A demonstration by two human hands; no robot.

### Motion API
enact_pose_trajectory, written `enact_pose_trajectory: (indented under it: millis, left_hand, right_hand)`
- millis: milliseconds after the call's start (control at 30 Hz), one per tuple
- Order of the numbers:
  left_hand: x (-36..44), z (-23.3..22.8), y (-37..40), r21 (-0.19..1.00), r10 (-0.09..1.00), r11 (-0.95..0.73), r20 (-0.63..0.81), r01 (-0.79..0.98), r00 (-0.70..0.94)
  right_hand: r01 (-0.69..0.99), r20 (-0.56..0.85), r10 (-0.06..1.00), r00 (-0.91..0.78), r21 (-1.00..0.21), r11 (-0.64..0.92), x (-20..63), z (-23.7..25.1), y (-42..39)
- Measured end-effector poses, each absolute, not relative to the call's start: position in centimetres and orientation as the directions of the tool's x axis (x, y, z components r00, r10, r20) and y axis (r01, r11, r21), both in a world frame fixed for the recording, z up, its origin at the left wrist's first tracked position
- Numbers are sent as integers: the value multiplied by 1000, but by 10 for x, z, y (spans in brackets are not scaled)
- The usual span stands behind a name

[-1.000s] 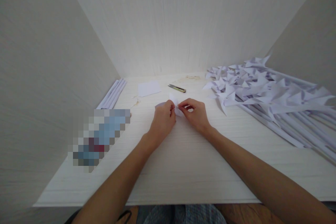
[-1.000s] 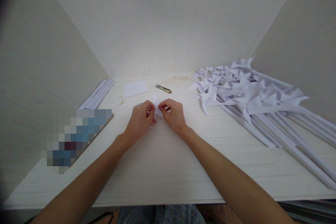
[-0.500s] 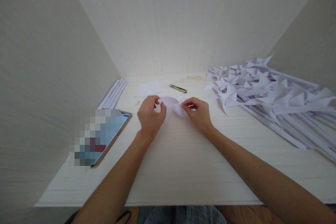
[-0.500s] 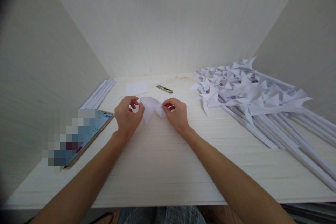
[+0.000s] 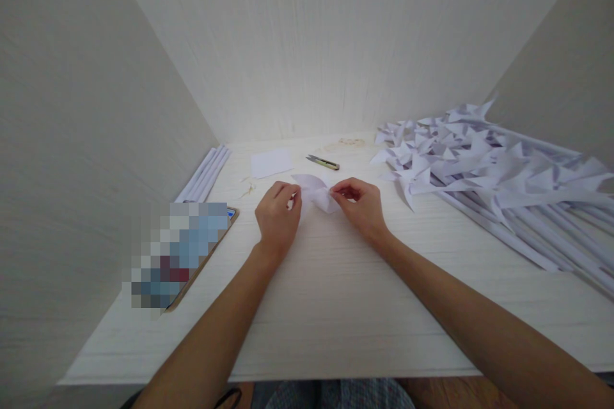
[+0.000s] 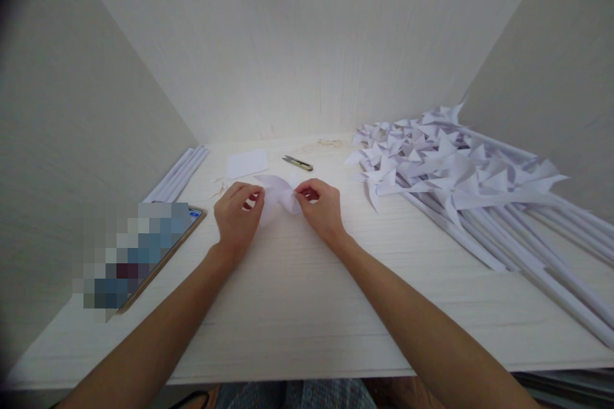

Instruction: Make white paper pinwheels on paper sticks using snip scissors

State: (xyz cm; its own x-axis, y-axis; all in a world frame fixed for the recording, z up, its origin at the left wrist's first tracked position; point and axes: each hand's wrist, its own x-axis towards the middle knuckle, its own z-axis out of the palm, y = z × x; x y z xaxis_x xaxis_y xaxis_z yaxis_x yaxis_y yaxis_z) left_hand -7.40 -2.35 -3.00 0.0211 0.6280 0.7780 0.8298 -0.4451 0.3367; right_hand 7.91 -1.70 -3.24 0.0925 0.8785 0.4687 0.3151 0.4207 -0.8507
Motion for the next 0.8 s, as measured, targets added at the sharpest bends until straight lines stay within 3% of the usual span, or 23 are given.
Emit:
enact_pose_trajectory:
  millis: [200, 400, 633, 800]
  left_hand:
    - [-80, -30, -20, 46, 453, -510, 863, 859, 223]
    - [-78, -28, -22, -69, 477, -483, 815, 873, 328]
    - [-76, -30, -23, -66, 593, -445, 725, 893, 349]
    - [-74, -27, -25, 5, 733, -435, 582, 900, 351]
  right_hand:
    - [265, 474, 878, 60, -856, 444, 79, -33, -18]
    - [220, 495, 868, 31, -851, 477, 79, -33, -21]
    - [251, 515, 857, -10, -829, 501, 79, -34, -21]
    - [404, 552, 830, -73, -745, 531, 78, -32, -22]
